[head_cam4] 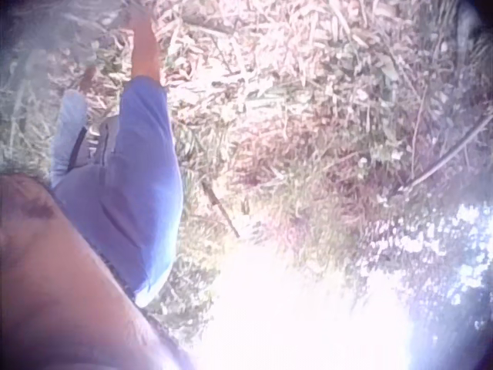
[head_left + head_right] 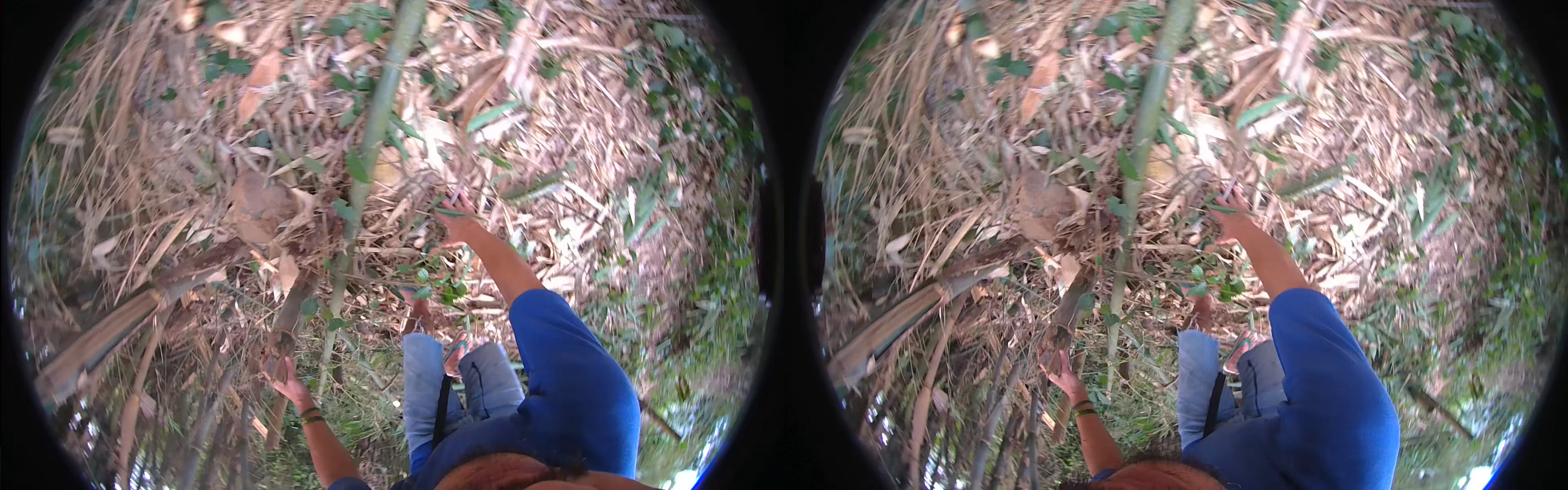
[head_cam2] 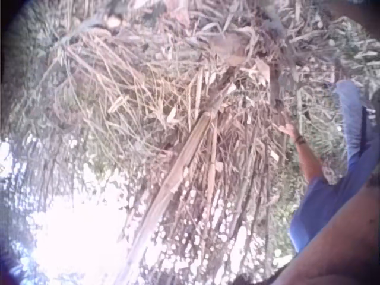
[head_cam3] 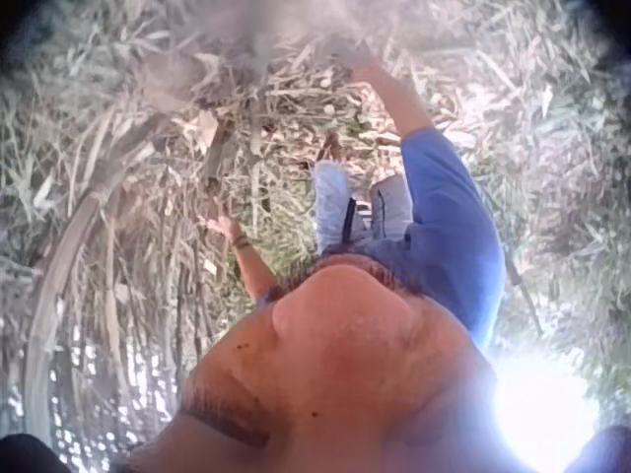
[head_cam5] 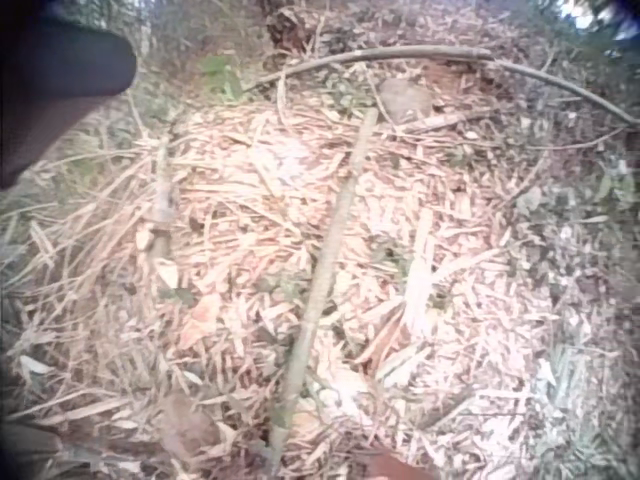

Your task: The person walks through a bamboo thicket and uses a machete to cut a bamboo stalk. They then lift the stalk and use the machete to chop off the smaller branches and leaves along its length.

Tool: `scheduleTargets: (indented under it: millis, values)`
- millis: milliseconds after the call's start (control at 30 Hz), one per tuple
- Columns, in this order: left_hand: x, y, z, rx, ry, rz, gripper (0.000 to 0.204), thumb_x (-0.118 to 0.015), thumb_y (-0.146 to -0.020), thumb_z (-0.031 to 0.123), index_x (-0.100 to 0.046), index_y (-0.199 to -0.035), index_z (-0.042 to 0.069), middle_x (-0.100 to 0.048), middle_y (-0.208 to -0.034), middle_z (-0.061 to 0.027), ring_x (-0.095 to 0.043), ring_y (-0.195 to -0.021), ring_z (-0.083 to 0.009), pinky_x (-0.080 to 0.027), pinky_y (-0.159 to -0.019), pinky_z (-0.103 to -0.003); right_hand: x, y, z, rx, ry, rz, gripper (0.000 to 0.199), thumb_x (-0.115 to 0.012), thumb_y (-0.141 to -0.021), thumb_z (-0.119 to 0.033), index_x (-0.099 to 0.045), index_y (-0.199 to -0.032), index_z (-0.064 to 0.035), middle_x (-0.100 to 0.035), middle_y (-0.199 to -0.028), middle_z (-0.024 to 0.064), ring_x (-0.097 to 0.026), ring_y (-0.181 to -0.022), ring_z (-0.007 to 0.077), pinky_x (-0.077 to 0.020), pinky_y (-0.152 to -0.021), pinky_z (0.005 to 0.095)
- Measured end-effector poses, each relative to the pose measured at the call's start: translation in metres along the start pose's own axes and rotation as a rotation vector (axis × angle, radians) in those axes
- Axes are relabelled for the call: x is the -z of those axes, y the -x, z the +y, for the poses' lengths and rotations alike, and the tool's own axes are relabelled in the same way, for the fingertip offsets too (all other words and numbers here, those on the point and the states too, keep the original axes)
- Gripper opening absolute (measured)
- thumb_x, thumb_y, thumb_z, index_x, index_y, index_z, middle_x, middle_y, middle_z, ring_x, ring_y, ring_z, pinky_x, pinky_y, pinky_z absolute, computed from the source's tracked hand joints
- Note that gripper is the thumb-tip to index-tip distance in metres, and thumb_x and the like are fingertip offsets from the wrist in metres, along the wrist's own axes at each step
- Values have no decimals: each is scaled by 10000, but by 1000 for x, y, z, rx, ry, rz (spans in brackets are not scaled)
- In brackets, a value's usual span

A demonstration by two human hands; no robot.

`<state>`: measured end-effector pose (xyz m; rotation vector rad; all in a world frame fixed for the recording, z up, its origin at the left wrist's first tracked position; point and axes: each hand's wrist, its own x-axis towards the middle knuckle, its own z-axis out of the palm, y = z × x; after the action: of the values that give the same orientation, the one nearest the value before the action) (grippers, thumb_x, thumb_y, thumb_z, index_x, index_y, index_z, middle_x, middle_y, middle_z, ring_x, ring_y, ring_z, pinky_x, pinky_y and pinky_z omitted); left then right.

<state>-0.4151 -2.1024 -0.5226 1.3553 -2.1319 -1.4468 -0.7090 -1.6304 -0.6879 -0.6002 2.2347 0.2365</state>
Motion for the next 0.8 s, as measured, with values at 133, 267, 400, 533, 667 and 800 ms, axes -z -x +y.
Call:
scheduleTargets:
  millis: [133, 267, 400, 533, 667, 800]
  values:
    - [15, 6, 7, 48, -80, -10, 615, -726, -889, 195, -435, -1381, -33, -506, -1381, -177, -526, -1188, -273, -411, -1048, -409, 6, -14, -14, 36, 23, 20, 1005, -653, -657, -765, -424, -1476, -229, -219, -1612, 58, -132, -1493, 322, 60, -1194, 559]
    - [-4, 16, 33, 73, -186, 24, 608, -738, -879, 216, -457, -1350, -45, -523, -1360, -194, -540, -1169, -292, -421, -1038, -423, 20, -3, -12, 25, 20, -81, 1006, -642, -700, -740, -373, -1503, -196, -191, -1618, 80, -119, -1498, 302, 42, -1193, 558]
    - [-6, 14, 27, 56, -145, 1, 635, -755, -865, 247, -464, -1345, -51, -522, -1368, -195, -533, -1180, -289, -403, -1054, -432, 33, 6, -10, -19, 1, -151, 979, -635, -728, -730, -366, -1508, -204, -152, -1633, 31, -59, -1507, 296, 67, -1189, 554]
    - [-2, 11, 24, 106, -140, -27, 703, -770, -849, 275, -442, -1373, -59, -521, -1372, -198, -535, -1187, -301, -394, -1064, -435, 42, 5, -15, -72, -213, -269, 932, -632, -753, -704, -380, -1502, -210, -207, -1616, 45, -170, -1480, 343, -34, -1178, 606]
    - [9, 13, 21, 293, -458, 136, 786, -760, -847, 334, -392, -1420, -60, -520, -1367, -214, -530, -1190, -320, -379, -1078, -451, 90, 34, -59, 33, -186, -329, 848, -605, -794, -654, -396, -1489, -215, -209, -1609, 103, -217, -1466, 364, -89, -1165, 612]
    - [5, 12, 12, 53, -383, 5, 813, -747, -856, 345, -343, -1473, 5, -502, -1392, -184, -484, -1248, -306, -357, -1099, -451, 109, 66, -71, 206, -234, -114, 731, -606, -840, -588, -481, -1431, -178, -259, -1576, 160, -303, -1418, 403, -303, -1121, 565]
